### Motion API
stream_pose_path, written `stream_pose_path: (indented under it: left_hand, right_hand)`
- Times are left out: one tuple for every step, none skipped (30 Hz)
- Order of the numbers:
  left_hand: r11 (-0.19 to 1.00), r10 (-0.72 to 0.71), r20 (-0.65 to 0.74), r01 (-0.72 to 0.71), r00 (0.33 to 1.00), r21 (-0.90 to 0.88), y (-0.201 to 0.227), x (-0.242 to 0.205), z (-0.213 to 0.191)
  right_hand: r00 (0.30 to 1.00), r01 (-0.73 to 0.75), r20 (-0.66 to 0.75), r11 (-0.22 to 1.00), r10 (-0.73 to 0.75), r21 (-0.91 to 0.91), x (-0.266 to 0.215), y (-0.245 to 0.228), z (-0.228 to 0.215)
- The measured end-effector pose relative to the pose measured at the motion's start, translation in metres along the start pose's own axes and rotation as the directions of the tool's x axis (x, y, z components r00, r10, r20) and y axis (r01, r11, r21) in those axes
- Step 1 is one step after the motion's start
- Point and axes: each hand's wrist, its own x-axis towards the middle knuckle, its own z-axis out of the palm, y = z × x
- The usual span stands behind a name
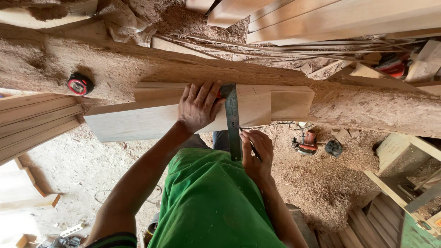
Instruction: The person uses a try square and pencil to mark straight lines on wooden planks. They repeatedly position the square, draw lines, and reposition the planks to mark additional lines on different sections.
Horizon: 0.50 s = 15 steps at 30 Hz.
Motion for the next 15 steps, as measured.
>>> stream_pose_path:
  left_hand:
    - [1.000, 0.002, -0.008, -0.002, 1.000, -0.002, 0.000, 0.001, 0.000]
    - [1.000, 0.003, -0.014, -0.003, 1.000, -0.003, 0.000, 0.001, -0.001]
    - [1.000, 0.005, -0.020, -0.005, 1.000, -0.002, 0.000, 0.001, -0.002]
    - [1.000, 0.006, -0.026, -0.006, 1.000, -0.002, 0.000, 0.000, -0.002]
    - [1.000, 0.008, -0.031, -0.008, 0.999, -0.001, 0.000, 0.000, -0.003]
    - [1.000, 0.006, -0.029, -0.006, 1.000, 0.005, 0.000, 0.000, -0.002]
    - [1.000, 0.005, -0.027, -0.004, 1.000, 0.011, 0.001, 0.000, -0.001]
    - [1.000, 0.004, -0.023, -0.003, 1.000, 0.016, 0.001, -0.001, 0.001]
    - [1.000, 0.000, -0.019, 0.000, 1.000, 0.021, 0.001, -0.002, 0.003]
    - [1.000, -0.001, -0.017, 0.002, 1.000, 0.026, 0.001, -0.001, 0.005]
    - [0.999, -0.003, -0.014, 0.003, 1.000, 0.032, 0.000, -0.001, 0.007]
    - [0.999, 0.002, -0.006, -0.002, 1.000, 0.041, -0.001, -0.001, 0.009]
    - [0.999, 0.007, 0.003, -0.007, 1.000, 0.050, -0.002, -0.001, 0.010]
    - [0.998, 0.011, 0.013, -0.011, 1.000, 0.055, -0.001, -0.003, 0.011]
    - [0.998, 0.015, 0.039, -0.018, 0.999, 0.068, -0.001, -0.004, 0.012]
  right_hand:
    - [1.000, 0.005, 0.008, 0.997, -0.004, -0.075, -0.003, 0.001, -0.003]
    - [0.999, 0.043, 0.035, 0.993, -0.040, -0.107, 0.000, 0.006, -0.002]
    - [0.995, 0.082, 0.064, 0.987, -0.074, -0.138, 0.010, 0.013, 0.003]
    - [0.990, 0.122, 0.093, 0.978, -0.108, -0.166, 0.022, 0.020, 0.008]
    - [0.995, 0.093, 0.050, 0.980, -0.086, -0.174, 0.035, 0.025, 0.017]
    - [0.998, 0.066, 0.008, 0.982, -0.066, -0.177, 0.052, 0.029, 0.026]
    - [0.996, 0.073, -0.045, 0.997, -0.075, -0.031, 0.071, 0.034, 0.032]
    - [0.992, 0.085, -0.098, 0.990, -0.074, 0.115, 0.087, 0.037, 0.033]
    - [0.984, 0.132, -0.142, 0.976, -0.108, 0.172, 0.097, 0.036, 0.031]
    - [0.972, 0.184, -0.188, 0.957, -0.142, 0.226, 0.107, 0.035, 0.028]
    - [0.956, 0.237, -0.236, 0.931, -0.173, 0.278, 0.114, 0.032, 0.024]
    - [0.957, 0.214, -0.257, 0.926, -0.134, 0.312, 0.115, 0.029, 0.020]
    - [0.956, 0.192, -0.276, 0.918, -0.096, 0.346, 0.114, 0.025, 0.015]
    - [0.955, 0.167, -0.292, 0.911, -0.053, 0.378, 0.110, 0.023, 0.010]
    - [0.960, 0.119, -0.279, 0.921, -0.011, 0.371, 0.105, 0.022, 0.007]
